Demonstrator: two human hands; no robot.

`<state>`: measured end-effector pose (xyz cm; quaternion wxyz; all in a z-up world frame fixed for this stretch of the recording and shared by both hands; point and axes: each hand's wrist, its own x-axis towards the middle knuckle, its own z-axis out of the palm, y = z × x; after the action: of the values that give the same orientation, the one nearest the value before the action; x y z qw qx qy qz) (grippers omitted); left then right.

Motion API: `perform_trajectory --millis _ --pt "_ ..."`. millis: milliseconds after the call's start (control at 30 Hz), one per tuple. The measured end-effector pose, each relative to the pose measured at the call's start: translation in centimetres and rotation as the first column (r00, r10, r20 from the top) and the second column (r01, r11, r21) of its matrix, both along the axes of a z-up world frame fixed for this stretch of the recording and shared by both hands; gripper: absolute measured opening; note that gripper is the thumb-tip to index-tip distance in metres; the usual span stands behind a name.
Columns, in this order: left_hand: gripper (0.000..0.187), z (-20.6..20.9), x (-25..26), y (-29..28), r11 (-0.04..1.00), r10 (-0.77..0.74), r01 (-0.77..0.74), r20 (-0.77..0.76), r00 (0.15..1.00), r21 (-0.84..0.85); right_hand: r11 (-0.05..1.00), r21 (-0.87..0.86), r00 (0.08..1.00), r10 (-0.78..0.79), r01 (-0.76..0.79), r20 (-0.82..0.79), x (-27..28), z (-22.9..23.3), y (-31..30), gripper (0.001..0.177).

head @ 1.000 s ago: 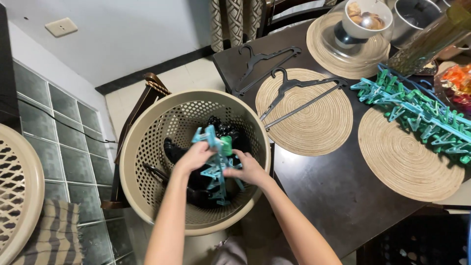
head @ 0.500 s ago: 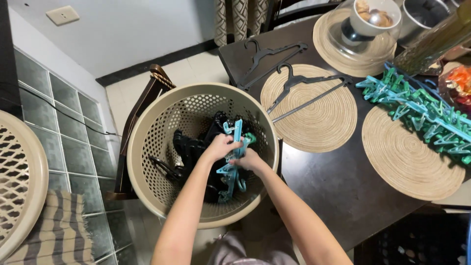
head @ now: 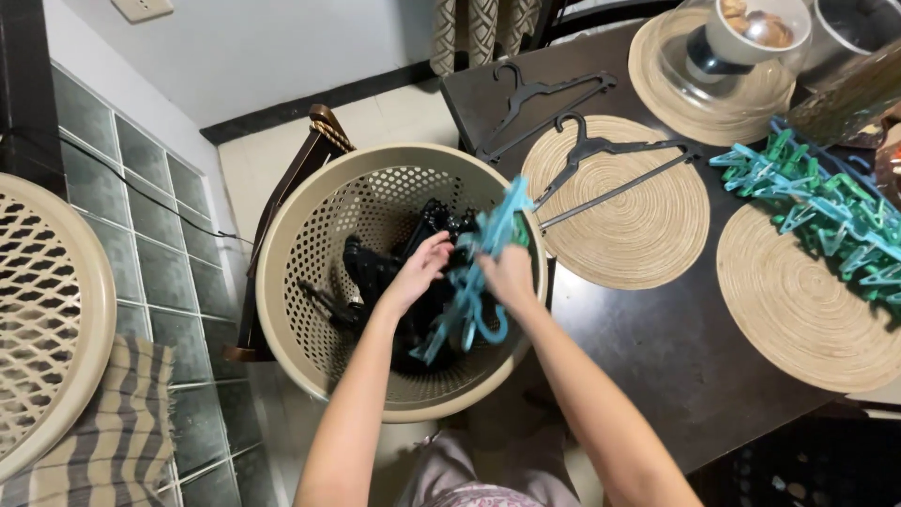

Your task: Organize and sort various types of laundry hangers and clothes from a basket onto a table.

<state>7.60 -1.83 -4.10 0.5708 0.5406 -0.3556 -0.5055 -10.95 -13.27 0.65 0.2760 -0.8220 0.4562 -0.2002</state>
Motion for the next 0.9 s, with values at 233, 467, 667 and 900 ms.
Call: perform_trajectory --millis 233,467,667,900 --pt "0.084 3.5 -0.8 2.8 0.966 -0.258 0.260 0.094 0.962 -0.007 0.917 0.390 0.951 -0.043 -0.083 0.305 3.8 17.7 -1.1 0.031" --pt "0.044 10.7 -2.8 0.9 0.988 -0.155 0.153 -0.085 0.984 -0.026 0.615 0.720 0.656 -0.404 -0.321 0.637 0.0 14.4 -3.3 0.056" --pt "0.040 15.3 -9.5 -3.8 0.982 0.187 -0.173 0.292 0.938 -0.076 0.651 0.585 0.362 -0.459 -0.484 0.811 -6.4 9.0 2.9 0.050" --pt "0.051 12.6 -22.2 -11.6 0.973 0.229 -0.222 0.262 0.938 -0.055 0.971 0.127 0.929 -0.232 0.203 0.289 -16.8 16.3 5.2 0.048"
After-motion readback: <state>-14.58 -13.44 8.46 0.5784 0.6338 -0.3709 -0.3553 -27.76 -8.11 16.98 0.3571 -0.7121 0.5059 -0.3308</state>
